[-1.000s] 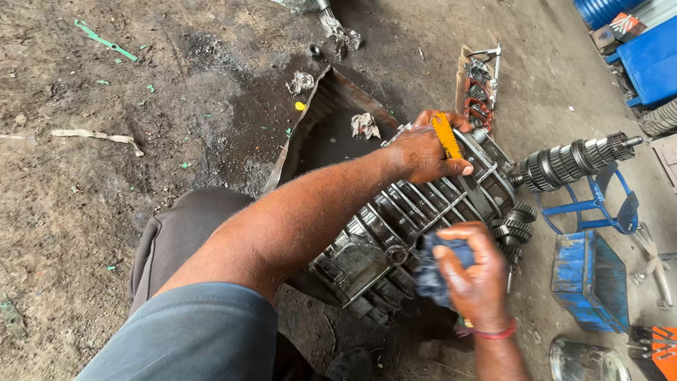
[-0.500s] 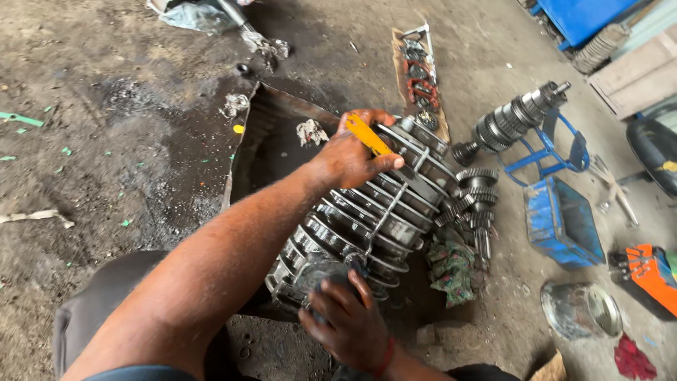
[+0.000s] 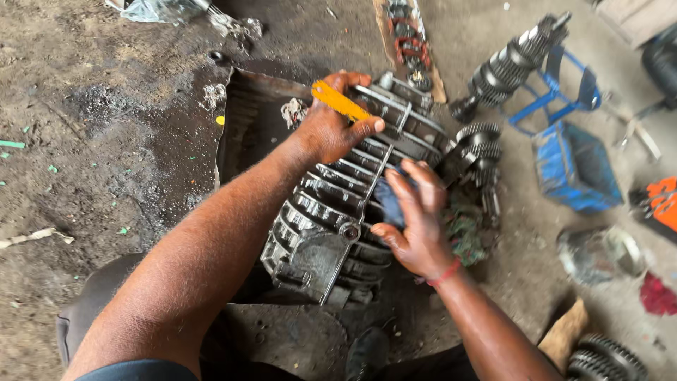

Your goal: The person cleans the exterior of a disassembled engine block using a yellow-handled scraper and a dark cloth. They scrape grime from the cooling fins and wipe the surfaces repeatedly while seated on the floor.

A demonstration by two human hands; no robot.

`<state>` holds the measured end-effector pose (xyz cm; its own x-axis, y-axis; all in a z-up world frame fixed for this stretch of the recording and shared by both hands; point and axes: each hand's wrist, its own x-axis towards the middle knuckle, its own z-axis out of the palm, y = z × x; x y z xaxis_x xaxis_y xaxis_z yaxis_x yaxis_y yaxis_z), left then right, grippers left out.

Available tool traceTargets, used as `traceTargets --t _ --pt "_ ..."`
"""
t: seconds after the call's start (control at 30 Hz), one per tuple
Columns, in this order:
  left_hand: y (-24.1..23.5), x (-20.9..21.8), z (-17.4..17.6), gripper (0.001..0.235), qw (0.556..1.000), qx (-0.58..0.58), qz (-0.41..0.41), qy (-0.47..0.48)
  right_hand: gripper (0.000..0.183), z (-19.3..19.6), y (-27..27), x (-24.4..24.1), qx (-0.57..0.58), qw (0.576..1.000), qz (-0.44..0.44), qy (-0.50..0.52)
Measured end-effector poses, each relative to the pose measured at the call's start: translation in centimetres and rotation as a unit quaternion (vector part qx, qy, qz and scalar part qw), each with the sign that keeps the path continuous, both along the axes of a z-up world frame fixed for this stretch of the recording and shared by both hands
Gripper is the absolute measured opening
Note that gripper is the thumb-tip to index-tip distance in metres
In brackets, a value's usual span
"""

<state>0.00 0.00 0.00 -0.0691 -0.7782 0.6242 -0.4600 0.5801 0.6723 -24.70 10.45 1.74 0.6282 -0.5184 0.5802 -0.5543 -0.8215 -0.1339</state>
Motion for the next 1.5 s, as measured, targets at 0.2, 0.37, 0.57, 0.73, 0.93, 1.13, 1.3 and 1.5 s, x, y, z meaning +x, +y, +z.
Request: traceTargets --t 0.2,0.37,0.57,0.73,0.93,1.13,1.3,1.5 --pt "0.7 0.3 -0.1 0.079 0.995 0.045 -0.051 0.073 0.053 -4.5 -0.1 -4.1 0.027 0.999 -0.009 0.021" --pt "0.2 1.2 -0.3 0.068 0.998 -0.050 -0.012 -0.046 0.035 -6.3 -0.6 -8.1 0.287 0.941 -0.123 -0.128" --pt "-0.2 0.3 -0.3 0.076 1.000 0.016 -0.012 0.015 0.056 -2.8 2.9 -5.2 0.242 0.928 -0.047 -0.278" --pt "-0.7 0.5 0.2 0.075 0.999 0.004 -0.038 0.004 0.057 -3.3 6.7 -1.0 0.011 1.000 0.017 -0.007" --pt "-1.0 1.0 -0.9 0.070 0.999 -0.036 -0.027 -0.014 0.047 -10.1 6.7 -4.7 0.139 0.987 -0.054 -0.056" --pt "-0.4 1.2 -1.2 0.066 0.998 -0.027 -0.054 0.020 0.035 -15.9 4.8 -8.6 0.574 0.736 -0.070 -0.351" --pt "0.3 1.4 -0.5 0.068 0.996 0.027 -0.054 0.066 0.034 -13.5 6.5 -5.8 0.480 0.811 -0.125 -0.310" --pt "1.3 2.5 -0.2 0.060 0.998 -0.006 -0.002 -0.065 0.043 -10.7 9.9 -1.4 0.231 0.955 -0.056 -0.176"
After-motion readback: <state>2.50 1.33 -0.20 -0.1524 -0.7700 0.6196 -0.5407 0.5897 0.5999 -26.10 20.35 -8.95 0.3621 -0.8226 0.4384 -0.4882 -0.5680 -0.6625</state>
